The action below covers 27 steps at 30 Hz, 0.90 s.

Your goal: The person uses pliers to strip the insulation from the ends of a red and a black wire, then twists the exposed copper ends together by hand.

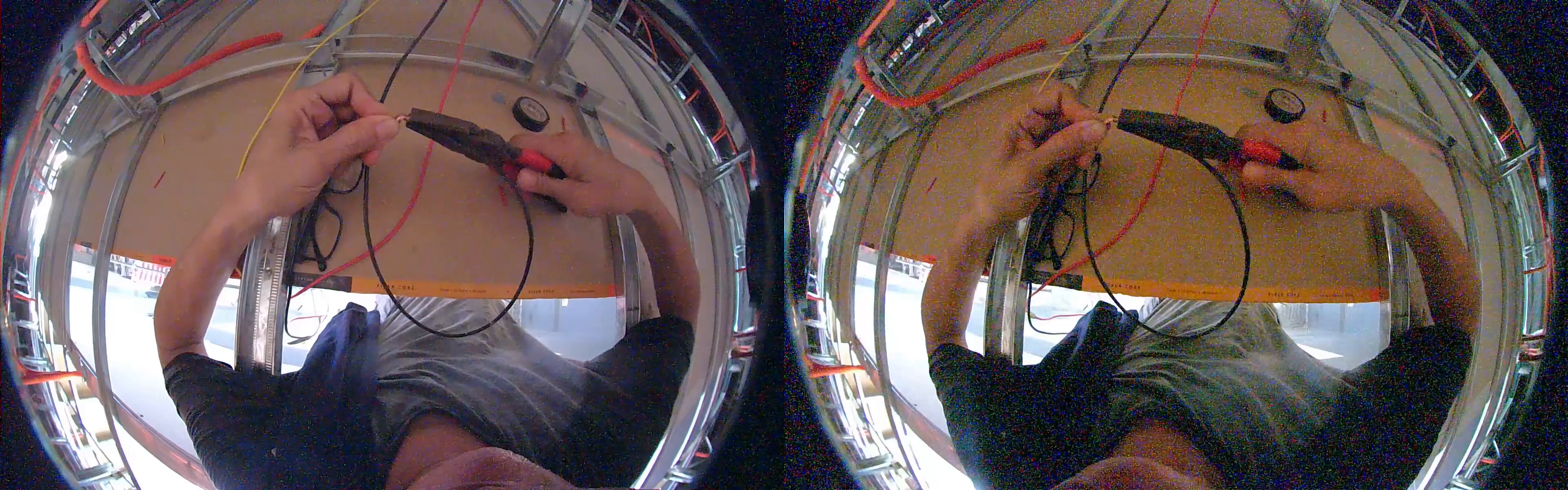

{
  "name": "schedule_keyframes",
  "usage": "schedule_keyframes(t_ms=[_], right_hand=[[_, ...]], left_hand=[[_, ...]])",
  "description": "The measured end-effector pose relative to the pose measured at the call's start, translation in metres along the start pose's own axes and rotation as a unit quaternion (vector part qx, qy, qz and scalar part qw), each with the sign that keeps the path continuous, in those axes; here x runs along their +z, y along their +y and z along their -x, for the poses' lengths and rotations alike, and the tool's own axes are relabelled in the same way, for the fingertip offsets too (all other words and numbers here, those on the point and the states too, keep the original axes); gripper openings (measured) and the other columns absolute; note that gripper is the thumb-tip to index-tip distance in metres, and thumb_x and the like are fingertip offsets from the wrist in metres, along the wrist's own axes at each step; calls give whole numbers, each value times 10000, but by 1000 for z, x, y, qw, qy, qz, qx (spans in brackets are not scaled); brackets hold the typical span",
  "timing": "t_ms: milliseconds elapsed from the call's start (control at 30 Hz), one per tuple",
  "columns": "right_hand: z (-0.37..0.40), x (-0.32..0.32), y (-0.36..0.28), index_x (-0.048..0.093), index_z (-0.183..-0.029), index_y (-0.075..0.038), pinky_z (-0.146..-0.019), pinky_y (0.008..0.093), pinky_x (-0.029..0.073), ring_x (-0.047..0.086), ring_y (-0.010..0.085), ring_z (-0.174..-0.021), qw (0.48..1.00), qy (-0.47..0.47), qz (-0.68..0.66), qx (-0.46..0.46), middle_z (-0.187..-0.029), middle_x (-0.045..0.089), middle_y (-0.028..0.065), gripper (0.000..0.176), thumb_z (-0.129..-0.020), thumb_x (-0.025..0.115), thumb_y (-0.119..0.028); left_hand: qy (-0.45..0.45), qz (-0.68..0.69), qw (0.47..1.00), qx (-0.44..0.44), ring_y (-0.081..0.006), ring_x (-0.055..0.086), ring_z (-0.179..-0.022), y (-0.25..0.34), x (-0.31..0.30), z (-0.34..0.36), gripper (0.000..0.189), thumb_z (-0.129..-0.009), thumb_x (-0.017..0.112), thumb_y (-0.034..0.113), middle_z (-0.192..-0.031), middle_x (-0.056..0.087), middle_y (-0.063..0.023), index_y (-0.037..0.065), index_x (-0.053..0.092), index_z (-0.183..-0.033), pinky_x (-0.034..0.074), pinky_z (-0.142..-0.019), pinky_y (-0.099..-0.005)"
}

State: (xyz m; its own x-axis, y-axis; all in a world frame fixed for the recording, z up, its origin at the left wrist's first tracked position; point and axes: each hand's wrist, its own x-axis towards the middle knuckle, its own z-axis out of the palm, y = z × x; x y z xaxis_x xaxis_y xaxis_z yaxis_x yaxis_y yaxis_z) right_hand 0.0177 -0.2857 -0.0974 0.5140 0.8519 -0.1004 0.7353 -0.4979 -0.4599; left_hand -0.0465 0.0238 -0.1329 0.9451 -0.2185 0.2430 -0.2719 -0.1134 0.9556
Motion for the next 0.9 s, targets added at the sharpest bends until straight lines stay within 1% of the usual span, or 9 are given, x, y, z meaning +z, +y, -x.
schedule_keyframes(t_ms=[233,300,400,533,600,633,733,800,900], right_hand=[[-6,0,-2,597,-1066,-30,-623,277,445,547,115,-727,980,-88,-169,50,-801,598,14,348,-966,551,-361],[-5,4,-2,615,-1038,-19,-587,235,427,563,91,-719,925,-159,-337,71,-795,614,10,430,-944,563,-435],[-4,7,-2,621,-1029,-9,-532,206,400,575,84,-677,881,-196,-418,106,-772,621,21,481,-909,594,-474],[-5,13,-2,623,-1023,-1,-470,204,379,583,88,-613,862,-199,-450,121,-743,624,29,429,-883,641,-405],[-4,19,0,618,-1010,20,-436,203,360,584,106,-578,795,-231,-549,114,-719,623,63,383,-851,671,-325],[-4,20,2,618,-1010,20,-436,203,360,584,106,-578,796,-231,-547,114,-719,623,63,383,-851,671,-325],[-4,26,11,570,-1092,-18,-475,256,412,584,153,-605,792,-281,-534,89,-745,583,55,522,-926,547,-512],[-9,30,16,568,-1128,-3,-473,255,408,608,182,-620,693,-356,-626,31,-766,603,83,552,-913,566,-512],[-7,18,10,562,-1172,6,-498,287,443,632,193,-686,754,-316,-571,69,-812,635,95,552,-928,561,-489]], left_hand=[[-17,40,999,30,2,454,-551,-7,-5,0,120,-901,680,161,-675,570,36,84,591,-876,309,-466,-174],[-18,34,999,39,1,453,-550,-6,-4,1,117,-900,681,155,-675,570,36,84,591,-877,306,-464,-177],[-19,70,996,56,0,451,-549,-4,-2,2,114,-900,681,147,-677,572,34,81,590,-879,303,-460,-178],[-28,87,994,62,-15,511,-607,-1,-2,4,96,-900,677,118,-725,591,23,79,590,-885,360,-503,-175],[-27,89,993,78,-22,535,-633,3,0,6,90,-899,677,103,-752,600,18,79,590,-890,386,-525,-174],[-30,75,993,83,-29,551,-654,9,0,7,88,-896,677,90,-776,606,15,78,590,-894,406,-547,-176],[-24,64,992,108,-38,570,-675,7,2,7,89,-893,676,72,-812,614,11,75,588,-900,433,-573,-181],[-15,68,989,130,-40,573,-676,6,4,6,90,-892,676,67,-824,617,10,73,586,-901,440,-578,-183],[-9,83,983,166,-35,562,-670,8,3,3,83,-901,671,87,-791,607,15,75,588,-904,426,-571,-182]])
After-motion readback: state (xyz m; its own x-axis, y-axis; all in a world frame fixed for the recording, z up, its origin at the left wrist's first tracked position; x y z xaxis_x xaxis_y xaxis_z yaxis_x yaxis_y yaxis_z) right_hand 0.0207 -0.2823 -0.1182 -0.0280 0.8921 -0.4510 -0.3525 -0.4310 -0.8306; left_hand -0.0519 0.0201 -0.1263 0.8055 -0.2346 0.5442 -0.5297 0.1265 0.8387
